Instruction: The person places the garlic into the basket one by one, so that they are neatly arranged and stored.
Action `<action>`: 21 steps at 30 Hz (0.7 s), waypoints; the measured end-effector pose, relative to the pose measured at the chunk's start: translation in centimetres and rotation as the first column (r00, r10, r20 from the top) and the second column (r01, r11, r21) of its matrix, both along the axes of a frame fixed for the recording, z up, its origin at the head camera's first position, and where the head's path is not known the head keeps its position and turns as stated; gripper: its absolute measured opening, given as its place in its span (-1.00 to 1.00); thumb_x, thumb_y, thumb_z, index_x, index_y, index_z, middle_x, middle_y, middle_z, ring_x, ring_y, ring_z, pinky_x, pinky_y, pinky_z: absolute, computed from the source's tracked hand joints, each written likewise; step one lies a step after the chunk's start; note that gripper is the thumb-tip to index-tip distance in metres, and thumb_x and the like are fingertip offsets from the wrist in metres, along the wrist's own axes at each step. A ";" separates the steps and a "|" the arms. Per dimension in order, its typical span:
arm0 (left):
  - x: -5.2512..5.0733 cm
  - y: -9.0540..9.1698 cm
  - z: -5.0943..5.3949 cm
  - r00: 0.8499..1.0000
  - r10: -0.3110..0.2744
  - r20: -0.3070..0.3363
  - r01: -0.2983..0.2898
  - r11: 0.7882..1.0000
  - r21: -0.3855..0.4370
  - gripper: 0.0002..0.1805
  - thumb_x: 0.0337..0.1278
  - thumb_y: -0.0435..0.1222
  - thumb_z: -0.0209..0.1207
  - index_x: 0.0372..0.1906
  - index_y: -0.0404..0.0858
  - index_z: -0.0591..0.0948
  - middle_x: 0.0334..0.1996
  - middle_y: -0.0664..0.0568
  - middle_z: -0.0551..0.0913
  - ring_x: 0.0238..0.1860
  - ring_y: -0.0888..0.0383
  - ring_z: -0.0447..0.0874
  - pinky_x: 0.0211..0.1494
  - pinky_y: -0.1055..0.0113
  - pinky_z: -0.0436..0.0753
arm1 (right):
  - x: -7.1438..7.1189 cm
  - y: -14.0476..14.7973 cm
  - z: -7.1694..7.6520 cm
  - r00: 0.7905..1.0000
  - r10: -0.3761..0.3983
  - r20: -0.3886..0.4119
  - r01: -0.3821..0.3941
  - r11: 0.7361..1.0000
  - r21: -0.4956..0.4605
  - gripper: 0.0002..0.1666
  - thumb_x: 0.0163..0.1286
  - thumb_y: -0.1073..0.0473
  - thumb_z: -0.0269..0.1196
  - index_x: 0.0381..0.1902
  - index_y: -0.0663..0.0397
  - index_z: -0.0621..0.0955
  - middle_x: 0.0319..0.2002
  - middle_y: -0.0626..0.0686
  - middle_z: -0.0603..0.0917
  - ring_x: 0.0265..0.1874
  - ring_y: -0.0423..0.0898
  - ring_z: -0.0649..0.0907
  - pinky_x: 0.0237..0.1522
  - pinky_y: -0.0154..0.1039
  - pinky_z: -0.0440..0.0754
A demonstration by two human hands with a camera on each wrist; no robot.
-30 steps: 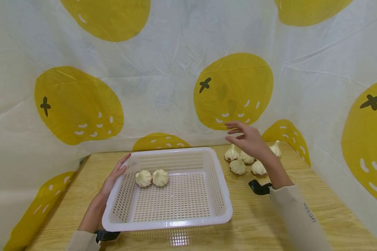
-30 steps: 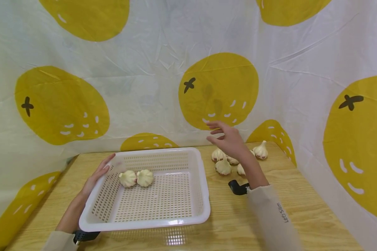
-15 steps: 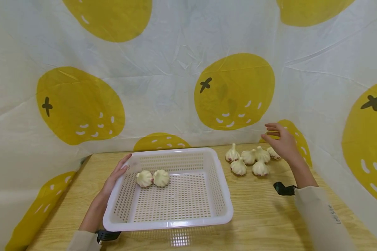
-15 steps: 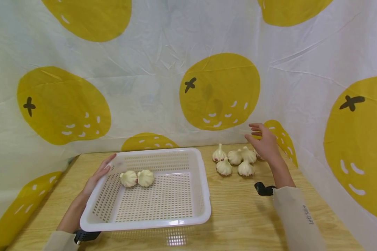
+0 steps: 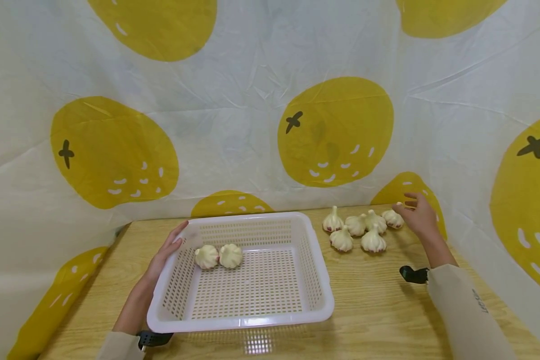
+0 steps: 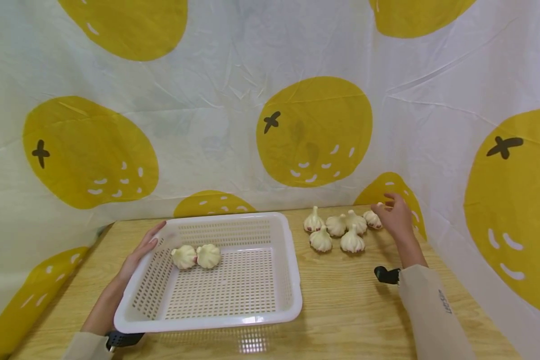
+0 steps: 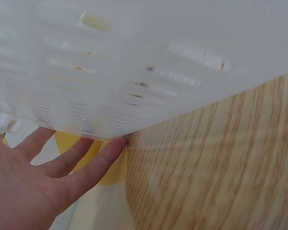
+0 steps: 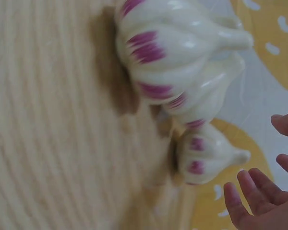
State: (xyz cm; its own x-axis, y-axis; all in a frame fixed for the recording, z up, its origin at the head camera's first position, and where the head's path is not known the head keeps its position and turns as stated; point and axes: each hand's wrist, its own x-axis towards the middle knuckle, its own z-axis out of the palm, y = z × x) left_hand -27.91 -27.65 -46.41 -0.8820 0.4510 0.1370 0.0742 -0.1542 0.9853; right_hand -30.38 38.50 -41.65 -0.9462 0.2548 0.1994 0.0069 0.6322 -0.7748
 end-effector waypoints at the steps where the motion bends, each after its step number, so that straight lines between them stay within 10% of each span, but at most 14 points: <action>1: 0.0 0.0 0.0 1.000 0.002 0.003 -0.002 1.000 -0.001 -0.37 0.72 -0.12 -0.42 0.69 0.04 -0.26 0.50 0.18 0.11 0.41 0.33 0.34 0.31 0.32 0.51 | -0.1 0.3 -0.4 1.000 -0.008 0.010 0.008 1.000 0.000 -0.05 0.56 -0.17 0.12 0.60 0.34 0.10 0.45 0.58 0.26 0.40 0.52 0.36 0.19 0.28 0.52; 21: 0.0 -0.2 -0.1 1.000 -0.007 -0.002 0.007 1.000 0.010 -0.38 0.72 -0.11 -0.42 0.69 0.07 -0.25 0.50 0.19 0.12 0.41 0.32 0.34 0.30 0.31 0.52 | -1.6 1.4 -4.1 0.994 -0.020 0.103 0.024 0.999 -0.033 -0.03 0.59 -0.12 0.11 0.61 0.41 0.02 0.46 0.60 0.23 0.41 0.51 0.30 0.29 0.33 0.43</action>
